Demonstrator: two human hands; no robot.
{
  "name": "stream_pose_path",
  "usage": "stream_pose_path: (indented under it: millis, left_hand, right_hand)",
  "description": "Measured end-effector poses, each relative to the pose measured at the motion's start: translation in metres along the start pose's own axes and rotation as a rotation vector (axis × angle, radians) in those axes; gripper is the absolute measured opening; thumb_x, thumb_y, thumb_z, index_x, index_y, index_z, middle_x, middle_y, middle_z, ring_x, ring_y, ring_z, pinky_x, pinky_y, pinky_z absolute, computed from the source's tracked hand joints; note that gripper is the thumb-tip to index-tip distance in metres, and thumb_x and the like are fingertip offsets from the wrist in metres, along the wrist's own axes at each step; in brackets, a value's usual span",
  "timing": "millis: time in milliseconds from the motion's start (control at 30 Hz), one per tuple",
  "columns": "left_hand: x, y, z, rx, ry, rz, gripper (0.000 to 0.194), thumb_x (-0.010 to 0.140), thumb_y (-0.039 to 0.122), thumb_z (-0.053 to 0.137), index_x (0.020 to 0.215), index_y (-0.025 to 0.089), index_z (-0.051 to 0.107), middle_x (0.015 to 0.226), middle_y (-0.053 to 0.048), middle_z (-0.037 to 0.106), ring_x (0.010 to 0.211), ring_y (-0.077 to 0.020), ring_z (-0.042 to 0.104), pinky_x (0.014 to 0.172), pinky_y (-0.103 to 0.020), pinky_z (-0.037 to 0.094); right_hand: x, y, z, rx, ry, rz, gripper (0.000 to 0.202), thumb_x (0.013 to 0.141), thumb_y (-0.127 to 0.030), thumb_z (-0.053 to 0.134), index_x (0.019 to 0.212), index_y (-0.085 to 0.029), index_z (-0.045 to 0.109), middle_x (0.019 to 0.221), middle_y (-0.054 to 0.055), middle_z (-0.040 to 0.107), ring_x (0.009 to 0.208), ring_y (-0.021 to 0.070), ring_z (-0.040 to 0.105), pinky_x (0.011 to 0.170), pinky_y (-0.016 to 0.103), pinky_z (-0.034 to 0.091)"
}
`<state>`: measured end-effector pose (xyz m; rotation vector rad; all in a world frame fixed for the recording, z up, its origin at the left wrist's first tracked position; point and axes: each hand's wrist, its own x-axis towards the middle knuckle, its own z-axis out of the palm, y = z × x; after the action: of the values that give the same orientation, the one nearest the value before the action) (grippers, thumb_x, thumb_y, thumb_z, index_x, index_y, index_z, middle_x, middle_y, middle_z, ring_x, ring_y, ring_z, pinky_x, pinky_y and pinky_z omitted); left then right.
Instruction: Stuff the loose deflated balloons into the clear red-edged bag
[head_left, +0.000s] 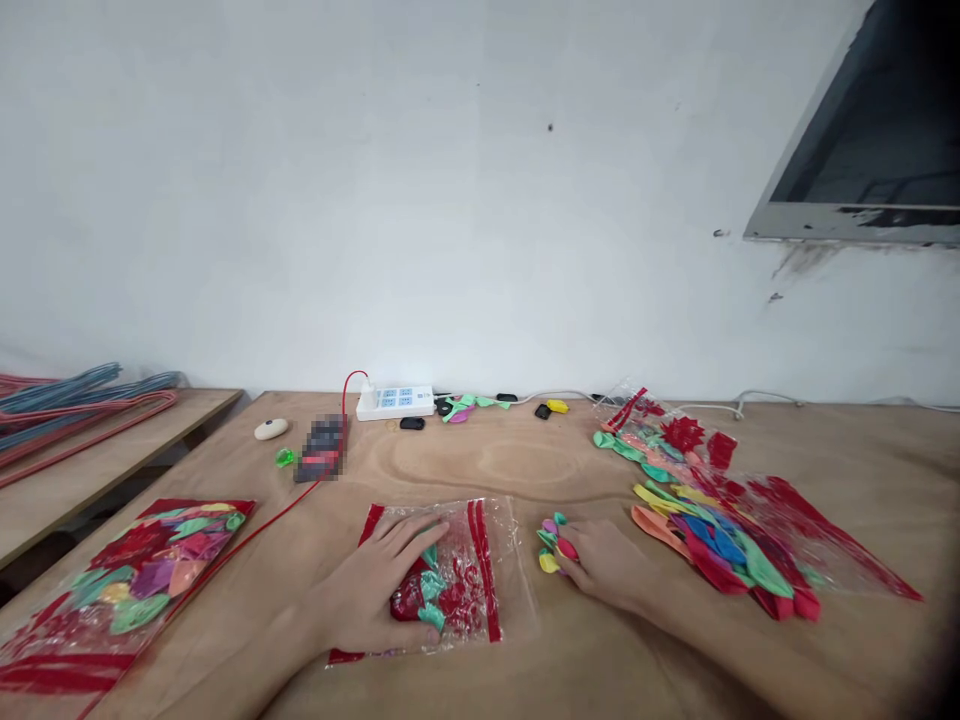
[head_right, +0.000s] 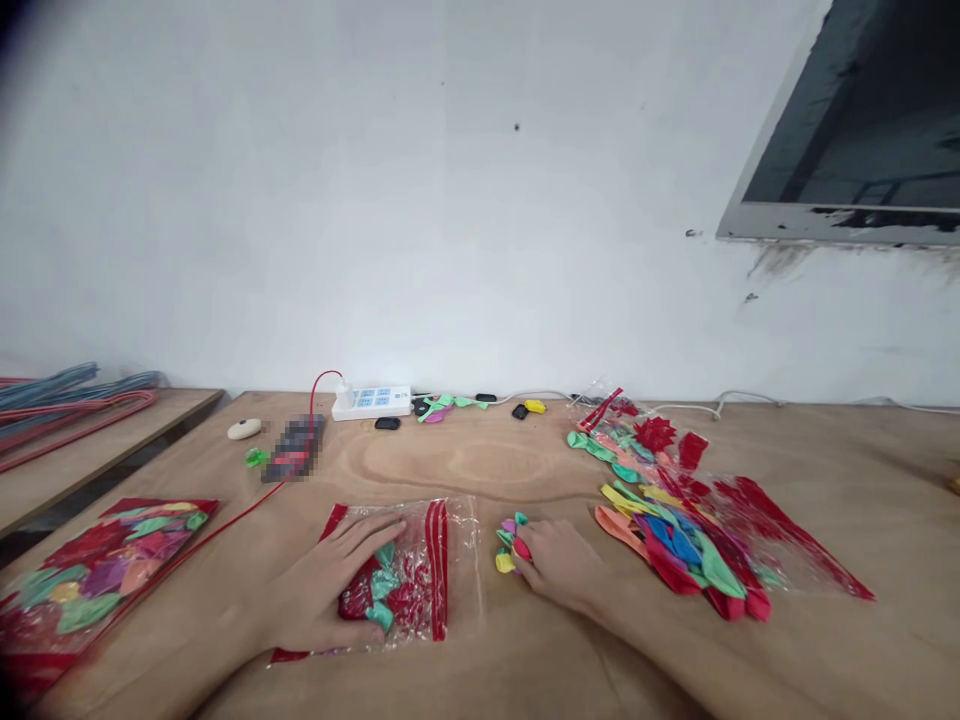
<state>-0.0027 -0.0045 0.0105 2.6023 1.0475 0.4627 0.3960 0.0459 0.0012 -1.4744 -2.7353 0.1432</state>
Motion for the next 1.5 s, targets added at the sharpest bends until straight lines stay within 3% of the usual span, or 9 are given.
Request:
stream_pose_path:
  millis: [233, 467, 567, 800, 967, 1067, 1133, 1300, 1500]
  left_hand:
    - [0.001, -0.003, 0.002, 0.008, -0.015, -0.006, 0.107, 0.086, 0.075, 0.074, 0.170, 0.034, 0.021, 0.173, -0.010, 0.031, 0.156, -0.0395, 0.035, 0.127, -0.058, 0.035]
    - [0.000, -0.001, -0.007, 0.015, -0.007, -0.022, 0.107, 0.085, 0.075, 0.076, 0.169, 0.034, 0.025, 0.171, -0.011, 0.036, 0.153, -0.0404, 0.038, 0.126, -0.059, 0.037]
    - [0.001, 0.000, -0.009, 0.018, -0.029, -0.019, 0.105, 0.085, 0.075, 0.075, 0.169, 0.034, 0.025, 0.171, -0.010, 0.036, 0.155, -0.0402, 0.036, 0.126, -0.060, 0.035]
    - [0.000, 0.000, -0.008, 0.013, -0.023, -0.008, 0.105, 0.085, 0.074, 0.075, 0.169, 0.035, 0.025, 0.171, -0.009, 0.037, 0.155, -0.0397, 0.037, 0.127, -0.061, 0.033]
    - [0.000, -0.004, -0.004, 0.019, -0.038, -0.046, 0.107, 0.083, 0.076, 0.077, 0.168, 0.035, 0.027, 0.171, -0.009, 0.036, 0.155, -0.0406, 0.036, 0.127, -0.062, 0.033]
    - [-0.001, -0.008, -0.001, 0.023, -0.044, -0.054, 0.109, 0.081, 0.077, 0.077, 0.168, 0.036, 0.025, 0.172, -0.009, 0.034, 0.155, -0.0410, 0.035, 0.127, -0.063, 0.033]
    - [-0.001, -0.010, 0.001, 0.018, -0.036, -0.040, 0.110, 0.081, 0.077, 0.077, 0.169, 0.035, 0.024, 0.172, -0.010, 0.034, 0.155, -0.0410, 0.035, 0.127, -0.063, 0.033]
    - [-0.002, -0.011, 0.003, 0.018, -0.032, -0.030, 0.109, 0.083, 0.076, 0.076, 0.169, 0.036, 0.024, 0.173, -0.010, 0.033, 0.156, -0.0409, 0.034, 0.129, -0.064, 0.030]
    - [-0.001, -0.010, 0.001, 0.000, -0.022, -0.024, 0.109, 0.081, 0.076, 0.078, 0.169, 0.036, 0.026, 0.170, -0.010, 0.037, 0.154, -0.0425, 0.038, 0.127, -0.064, 0.034]
  right_hand:
    - [0.004, -0.003, 0.005, 0.025, 0.143, 0.036, 0.032, 0.108, -0.036, 0.040, 0.108, -0.019, 0.066, 0.110, 0.012, 0.073, 0.095, 0.0262, 0.068, 0.077, 0.034, 0.043]
    - [0.038, -0.003, -0.005, -0.023, 0.402, 0.076, 0.046, 0.108, -0.056, 0.044, 0.131, -0.021, 0.063, 0.129, 0.014, 0.068, 0.118, 0.0333, 0.060, 0.104, 0.050, 0.040]
    - [0.059, 0.002, -0.018, -0.038, 0.466, 0.133, 0.048, 0.109, -0.054, 0.041, 0.137, -0.020, 0.061, 0.138, 0.015, 0.064, 0.127, 0.0343, 0.056, 0.111, 0.052, 0.037]
    - [0.153, 0.010, -0.057, 0.017, 0.365, 0.229, 0.062, 0.109, -0.060, 0.038, 0.155, -0.019, 0.047, 0.151, 0.019, 0.053, 0.138, 0.0358, 0.052, 0.117, 0.047, 0.036]
    - [0.237, 0.005, -0.051, 0.086, 0.196, 0.258, 0.079, 0.103, -0.073, 0.042, 0.167, -0.028, 0.032, 0.161, 0.019, 0.045, 0.146, 0.0416, 0.046, 0.119, 0.055, 0.034]
    - [0.271, -0.007, -0.038, 0.107, 0.118, 0.248, 0.078, 0.101, -0.077, 0.046, 0.165, -0.035, 0.037, 0.164, 0.016, 0.043, 0.151, 0.0443, 0.039, 0.121, 0.066, 0.028]
    - [0.284, -0.015, -0.030, 0.110, 0.111, 0.242, 0.069, 0.102, -0.070, 0.051, 0.159, -0.031, 0.048, 0.160, 0.016, 0.048, 0.149, 0.0430, 0.042, 0.120, 0.070, 0.028]
    - [0.291, -0.017, -0.025, 0.133, 0.204, 0.199, 0.041, 0.105, -0.045, 0.063, 0.135, -0.017, 0.064, 0.140, 0.012, 0.062, 0.128, 0.0284, 0.061, 0.111, 0.054, 0.050]
    - [0.279, 0.011, -0.038, 0.201, 0.248, 0.116, 0.026, 0.104, -0.038, 0.067, 0.114, -0.014, 0.071, 0.118, 0.008, 0.071, 0.106, 0.0217, 0.069, 0.097, 0.043, 0.058]
